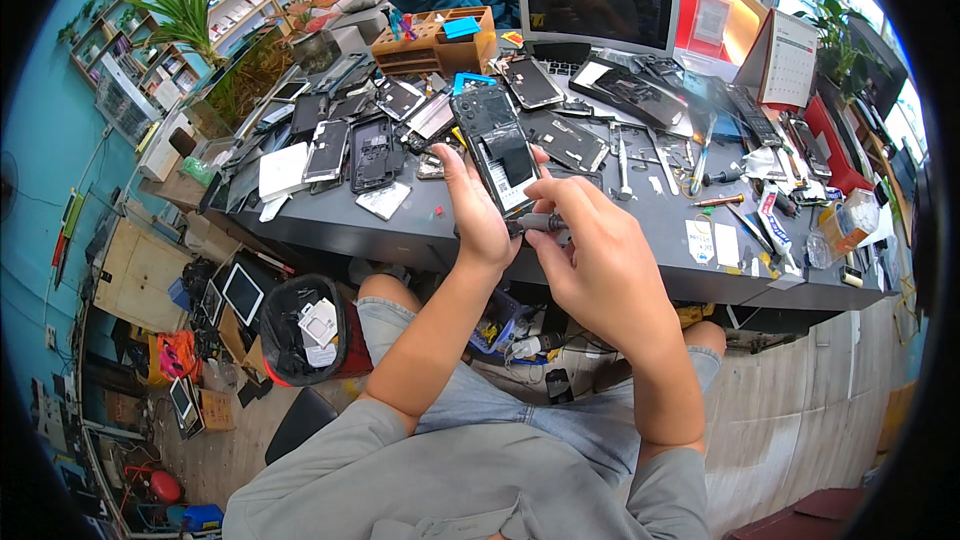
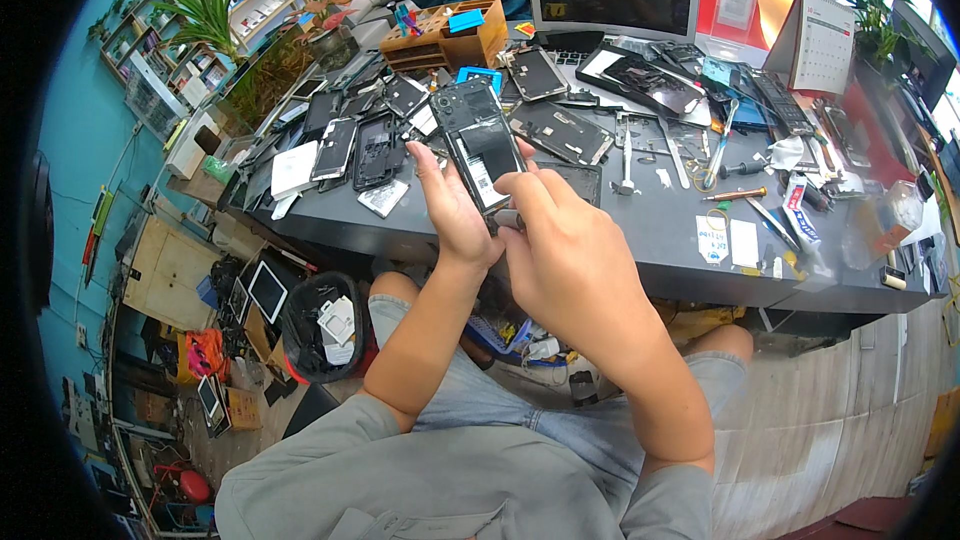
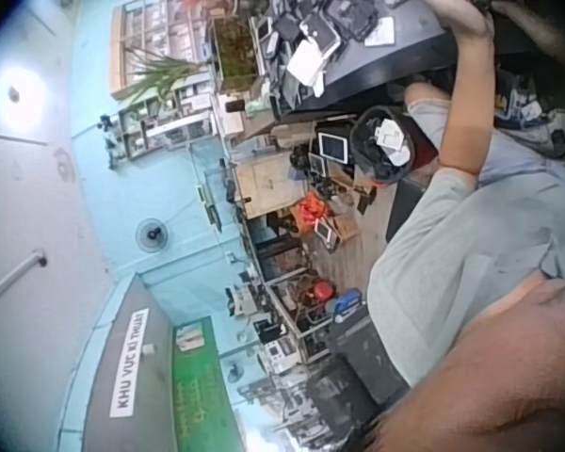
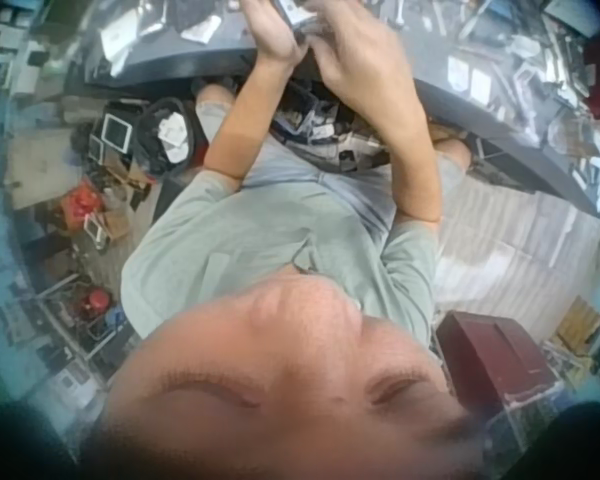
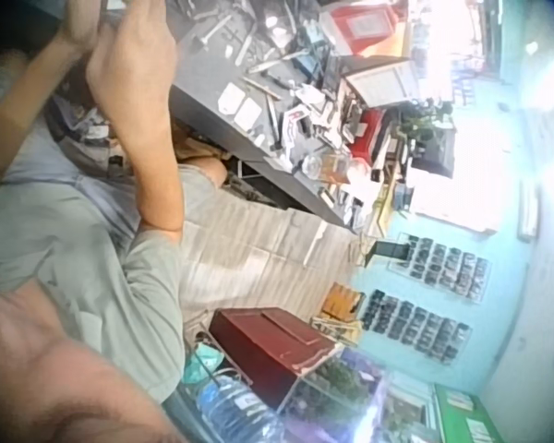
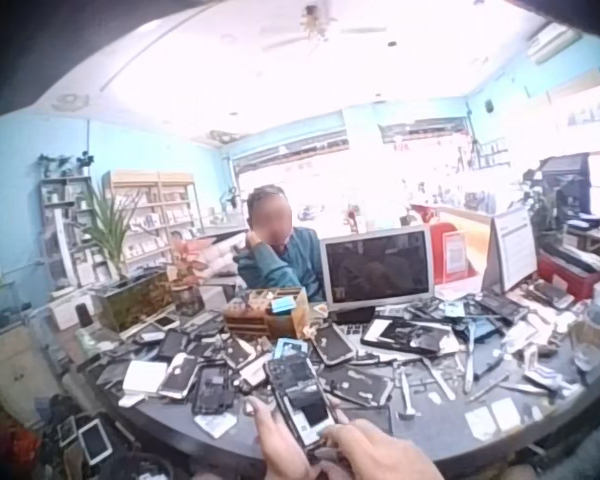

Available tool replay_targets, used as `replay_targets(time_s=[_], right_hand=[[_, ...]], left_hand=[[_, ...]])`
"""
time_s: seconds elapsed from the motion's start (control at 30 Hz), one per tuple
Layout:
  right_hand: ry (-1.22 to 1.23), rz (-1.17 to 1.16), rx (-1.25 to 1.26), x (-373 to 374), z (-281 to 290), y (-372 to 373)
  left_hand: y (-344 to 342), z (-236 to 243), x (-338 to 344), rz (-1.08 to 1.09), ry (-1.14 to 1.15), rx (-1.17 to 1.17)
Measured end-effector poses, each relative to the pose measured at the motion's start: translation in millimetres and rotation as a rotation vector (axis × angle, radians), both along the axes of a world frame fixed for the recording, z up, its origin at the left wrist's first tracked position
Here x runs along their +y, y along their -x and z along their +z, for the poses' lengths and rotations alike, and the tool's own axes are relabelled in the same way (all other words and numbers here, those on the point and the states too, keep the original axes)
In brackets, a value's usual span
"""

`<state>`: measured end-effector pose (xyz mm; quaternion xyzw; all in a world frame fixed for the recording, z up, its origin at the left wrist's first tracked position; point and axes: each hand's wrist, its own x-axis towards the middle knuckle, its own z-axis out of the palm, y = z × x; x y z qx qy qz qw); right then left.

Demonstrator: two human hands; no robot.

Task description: The person disassembles a smartphone using a screwdriver, removes the back cover, and manipulates internal components. The person continues to unscrew and adjust parts within the device while seated at a cluttered workbench.

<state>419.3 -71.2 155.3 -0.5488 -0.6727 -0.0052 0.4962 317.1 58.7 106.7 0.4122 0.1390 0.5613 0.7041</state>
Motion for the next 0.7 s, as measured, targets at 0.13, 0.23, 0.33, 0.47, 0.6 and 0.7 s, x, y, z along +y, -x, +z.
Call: replay_targets(time_s=[0.13, 0.23, 0.33, 0.47, 0.6, 0.7], right_hand=[[0.079, -0.018, 0.014, -4, 1, -1], [0.072, 0.011, 0.08, -3, 0, -1], [0.059, 0.024, 0.155, -6, -1, -1], [0.024, 0.031, 0.25, -9, 2, -2], [0.022, -0.059, 0.298, -15, 5, -13], [-0.054, -0.177, 0.324, -7, -10, -31]], left_hand=[[2, -1, 1, -0.026, 0.002, -0.013], [4, -4, 5, -0.041, -0.061, 0.006], [4, -6, 6, -0.051, -0.092, 0.025], [0, 2, 1, 0.03, -0.036, 0.024], [3, 2, 2, -0.036, -0.051, 0.018], [6, 5, 5, -0.101, -0.072, 0.022]])
